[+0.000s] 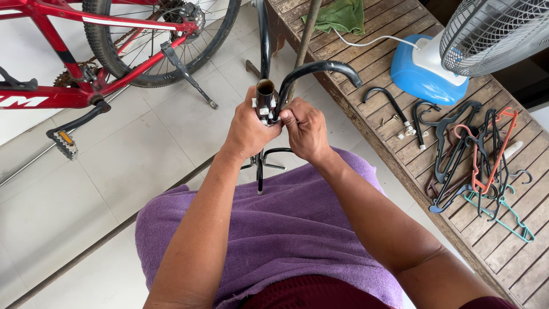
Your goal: The person assembles a bicycle handlebar by attaching two curved handlebar ends to a central stem and tightening the bolts. They then place white end caps onto the handlebar ends.
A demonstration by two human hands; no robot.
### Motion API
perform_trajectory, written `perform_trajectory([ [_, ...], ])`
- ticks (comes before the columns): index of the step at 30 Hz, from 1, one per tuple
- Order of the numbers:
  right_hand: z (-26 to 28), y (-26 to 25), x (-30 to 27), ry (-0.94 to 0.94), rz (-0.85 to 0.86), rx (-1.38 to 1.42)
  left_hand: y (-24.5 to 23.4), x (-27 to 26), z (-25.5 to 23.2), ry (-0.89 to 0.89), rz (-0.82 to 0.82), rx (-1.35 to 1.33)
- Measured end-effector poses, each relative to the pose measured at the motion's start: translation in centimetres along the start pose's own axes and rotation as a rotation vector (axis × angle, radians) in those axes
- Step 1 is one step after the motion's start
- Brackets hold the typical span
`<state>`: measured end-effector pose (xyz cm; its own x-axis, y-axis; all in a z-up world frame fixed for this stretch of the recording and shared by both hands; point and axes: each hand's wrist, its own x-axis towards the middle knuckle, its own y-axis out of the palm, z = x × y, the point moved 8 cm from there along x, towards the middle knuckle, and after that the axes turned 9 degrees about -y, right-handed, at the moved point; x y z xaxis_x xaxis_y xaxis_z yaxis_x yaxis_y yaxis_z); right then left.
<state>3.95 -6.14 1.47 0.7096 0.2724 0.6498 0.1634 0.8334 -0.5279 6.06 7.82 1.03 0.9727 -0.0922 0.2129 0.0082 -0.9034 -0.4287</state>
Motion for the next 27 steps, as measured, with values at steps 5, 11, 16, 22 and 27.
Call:
perform_trajectory([
  [5,1.8,-0.8,0.4,-0.122,0.234,-0.175,-0.5,-0.2,0.2,-0.003,-0.004,-0.056],
  [11,3.6,-2.0,1.4,-0.244,0.181,-0.111,-0.7,0.1,0.9,-0.042,0.024,-0.082],
  [16,3.1,-1.2,1.4,-0.301,0.178,-0.149,-0.7,-0.1,1.0,-0.032,0.009,-0.046],
  [22,0.4,0.8,0.9,-0.159,0.249,-0.052,-0.5,-0.3,0.9,-0.055,0.026,-0.063],
  [27,-1.4,1.5,0.6,0.122,0.272,0.163,-0.3,-0.5,0.5,-0.012,0.018,-0.079],
])
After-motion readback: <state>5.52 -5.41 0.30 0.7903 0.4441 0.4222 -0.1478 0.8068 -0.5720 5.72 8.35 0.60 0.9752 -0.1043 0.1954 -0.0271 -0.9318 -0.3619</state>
